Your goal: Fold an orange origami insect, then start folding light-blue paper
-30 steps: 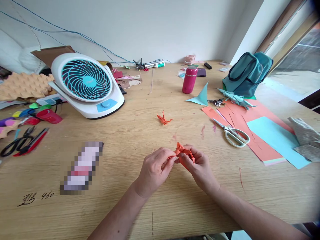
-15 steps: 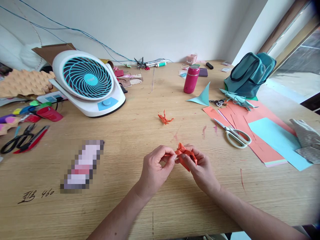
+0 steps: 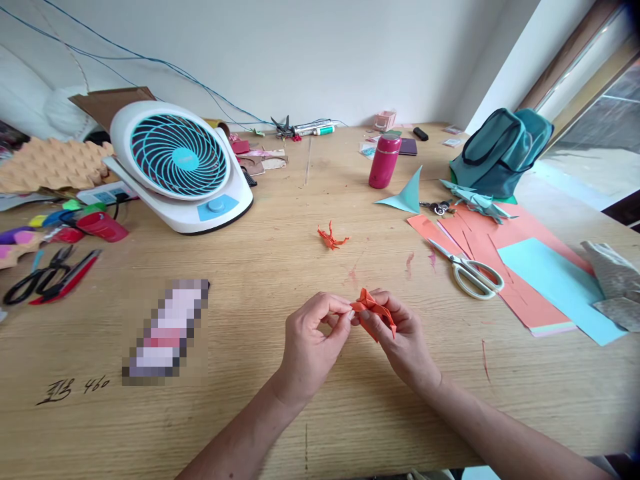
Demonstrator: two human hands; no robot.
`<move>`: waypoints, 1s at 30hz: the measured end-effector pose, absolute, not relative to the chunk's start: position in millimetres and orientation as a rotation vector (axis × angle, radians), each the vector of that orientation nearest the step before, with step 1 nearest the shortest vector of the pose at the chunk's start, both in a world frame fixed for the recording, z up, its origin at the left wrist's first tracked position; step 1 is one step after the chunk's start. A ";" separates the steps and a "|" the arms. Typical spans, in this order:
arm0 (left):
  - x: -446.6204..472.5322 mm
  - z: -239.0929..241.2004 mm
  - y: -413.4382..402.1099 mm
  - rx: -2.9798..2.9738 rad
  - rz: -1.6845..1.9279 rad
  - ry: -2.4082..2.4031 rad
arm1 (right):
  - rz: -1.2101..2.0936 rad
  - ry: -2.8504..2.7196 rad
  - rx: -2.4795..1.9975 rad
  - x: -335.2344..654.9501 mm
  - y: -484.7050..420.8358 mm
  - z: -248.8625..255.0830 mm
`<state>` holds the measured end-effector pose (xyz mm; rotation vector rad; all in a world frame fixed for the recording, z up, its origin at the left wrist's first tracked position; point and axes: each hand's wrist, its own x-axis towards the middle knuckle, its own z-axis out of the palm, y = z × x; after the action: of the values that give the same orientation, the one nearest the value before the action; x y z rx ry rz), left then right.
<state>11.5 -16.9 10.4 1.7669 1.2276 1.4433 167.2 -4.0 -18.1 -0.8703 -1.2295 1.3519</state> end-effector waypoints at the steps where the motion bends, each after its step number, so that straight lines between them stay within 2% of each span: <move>1: 11.5 10.2 -17.3 1.756 1.443 1.234 | 1.354 -1.221 -0.865 167.1 -3.7 -18.1; 14: 13.3 9.6 -15.8 1.568 1.392 1.255 | 1.341 -1.195 -0.895 164.6 -3.6 -18.9; 20: 11.4 8.0 -14.9 1.496 1.275 1.213 | 1.092 -1.295 -0.963 165.7 -3.4 -23.8; 30: 12.9 9.3 -15.2 1.560 1.280 1.194 | 0.972 -1.347 -1.017 166.6 -2.5 -24.0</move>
<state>12.9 -15.2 9.3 1.5603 1.1944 1.2799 166.6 -2.5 -24.0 -1.0166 -1.3473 0.9716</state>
